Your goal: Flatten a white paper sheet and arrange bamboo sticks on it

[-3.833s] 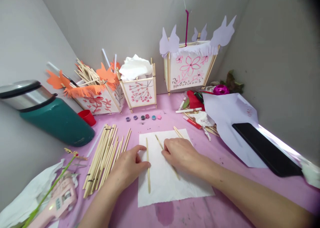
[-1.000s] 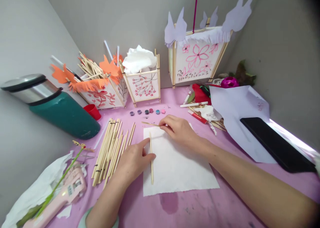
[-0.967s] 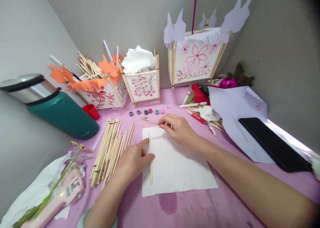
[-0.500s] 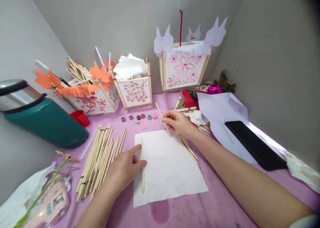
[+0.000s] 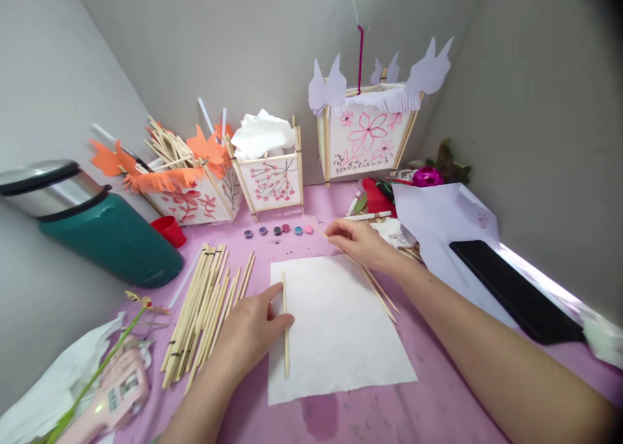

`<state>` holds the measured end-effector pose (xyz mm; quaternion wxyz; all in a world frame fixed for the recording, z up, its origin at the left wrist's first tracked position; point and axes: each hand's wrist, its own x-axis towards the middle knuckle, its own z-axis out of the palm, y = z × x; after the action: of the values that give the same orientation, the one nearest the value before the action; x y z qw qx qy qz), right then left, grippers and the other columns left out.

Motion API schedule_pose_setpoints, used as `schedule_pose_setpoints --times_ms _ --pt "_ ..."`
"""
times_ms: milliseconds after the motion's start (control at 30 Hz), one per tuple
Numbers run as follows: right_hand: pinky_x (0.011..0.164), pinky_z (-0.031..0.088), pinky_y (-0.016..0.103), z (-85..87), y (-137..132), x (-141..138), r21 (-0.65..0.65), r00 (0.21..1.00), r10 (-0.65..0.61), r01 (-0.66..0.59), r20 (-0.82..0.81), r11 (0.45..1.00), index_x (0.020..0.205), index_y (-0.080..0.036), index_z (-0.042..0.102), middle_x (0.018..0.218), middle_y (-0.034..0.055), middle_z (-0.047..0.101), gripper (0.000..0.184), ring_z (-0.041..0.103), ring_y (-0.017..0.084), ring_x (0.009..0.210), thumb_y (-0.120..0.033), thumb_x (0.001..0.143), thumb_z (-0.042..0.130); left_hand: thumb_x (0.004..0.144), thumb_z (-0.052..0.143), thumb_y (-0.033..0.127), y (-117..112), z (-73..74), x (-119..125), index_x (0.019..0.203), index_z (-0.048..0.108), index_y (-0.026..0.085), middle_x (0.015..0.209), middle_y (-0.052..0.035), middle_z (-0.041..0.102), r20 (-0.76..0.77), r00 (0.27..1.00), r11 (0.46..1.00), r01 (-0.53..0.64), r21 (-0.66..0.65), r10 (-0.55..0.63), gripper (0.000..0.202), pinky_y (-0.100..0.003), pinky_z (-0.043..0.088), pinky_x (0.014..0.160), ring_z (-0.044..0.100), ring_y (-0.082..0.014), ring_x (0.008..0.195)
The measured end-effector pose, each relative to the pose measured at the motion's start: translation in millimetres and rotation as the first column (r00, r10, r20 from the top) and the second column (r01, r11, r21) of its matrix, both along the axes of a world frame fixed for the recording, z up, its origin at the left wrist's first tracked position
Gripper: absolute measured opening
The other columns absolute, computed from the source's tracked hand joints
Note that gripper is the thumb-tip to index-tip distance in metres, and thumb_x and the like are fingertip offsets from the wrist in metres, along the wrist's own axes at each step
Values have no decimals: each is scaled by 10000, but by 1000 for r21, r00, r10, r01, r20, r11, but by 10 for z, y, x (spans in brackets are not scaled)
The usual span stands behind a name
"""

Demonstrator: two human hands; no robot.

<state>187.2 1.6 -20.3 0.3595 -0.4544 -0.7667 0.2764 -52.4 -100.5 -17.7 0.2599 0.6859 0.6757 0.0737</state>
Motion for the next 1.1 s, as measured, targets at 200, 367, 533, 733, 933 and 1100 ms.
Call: schedule_pose_setpoints --times_ms 200,367,533,733,933,1100 --pt "658 329 251 -65 -196 -202 206 878 118 -236 463 950 942 -222 664 910 19 647 209 561 131 763 -152 864 482 736 561 376 15 -54 -25 1255 543 256 571 47 518 23 1000 1000 9 24 -10 534 -267 287 549 493 -154 583" --pt "558 226 268 -188 -231 -259 256 793 31 -232 608 938 930 -228 685 804 21 606 213 491 115 635 -210 903 475 736 561 369 1 -32 -13 1238 556 248 581 40 540 14 1000 1000 11 18 -11 516 -268 286 552 505 -155 587" --pt "555 215 271 -220 -227 -247 269 792 2 -210 610 940 913 -222 692 794 26 591 229 475 115 636 -205 912 464 742 561 370 -4 -42 -20 1258 537 268 584 41 539 21 999 999 35 25 -35 526 -263 278 544 499 -153 581" --pt "558 210 263 -189 -242 -263 259 804 -16 -172 594 950 847 -206 699 768 17 583 223 448 98 617 -200 903 483 741 572 390 -5 -49 -31 1282 516 283 576 45 537 7 999 999 36 21 -36 554 -262 276 535 499 -153 574" --pt "564 212 271 -186 -257 -279 271 809 -30 -162 587 949 834 -198 690 788 16 593 229 449 98 622 -190 908 474 737 580 410 2 -56 -40 1286 512 294 574 51 533 9 999 999 36 30 -37 565 -262 282 532 498 -150 571" --pt "575 214 274 -226 -257 -297 297 816 -59 -141 575 945 853 -193 653 833 7 611 182 484 106 685 -223 917 485 740 575 406 2 -56 -33 1286 514 293 578 52 542 10 999 999 30 20 -30 561 -262 286 533 502 -147 569"
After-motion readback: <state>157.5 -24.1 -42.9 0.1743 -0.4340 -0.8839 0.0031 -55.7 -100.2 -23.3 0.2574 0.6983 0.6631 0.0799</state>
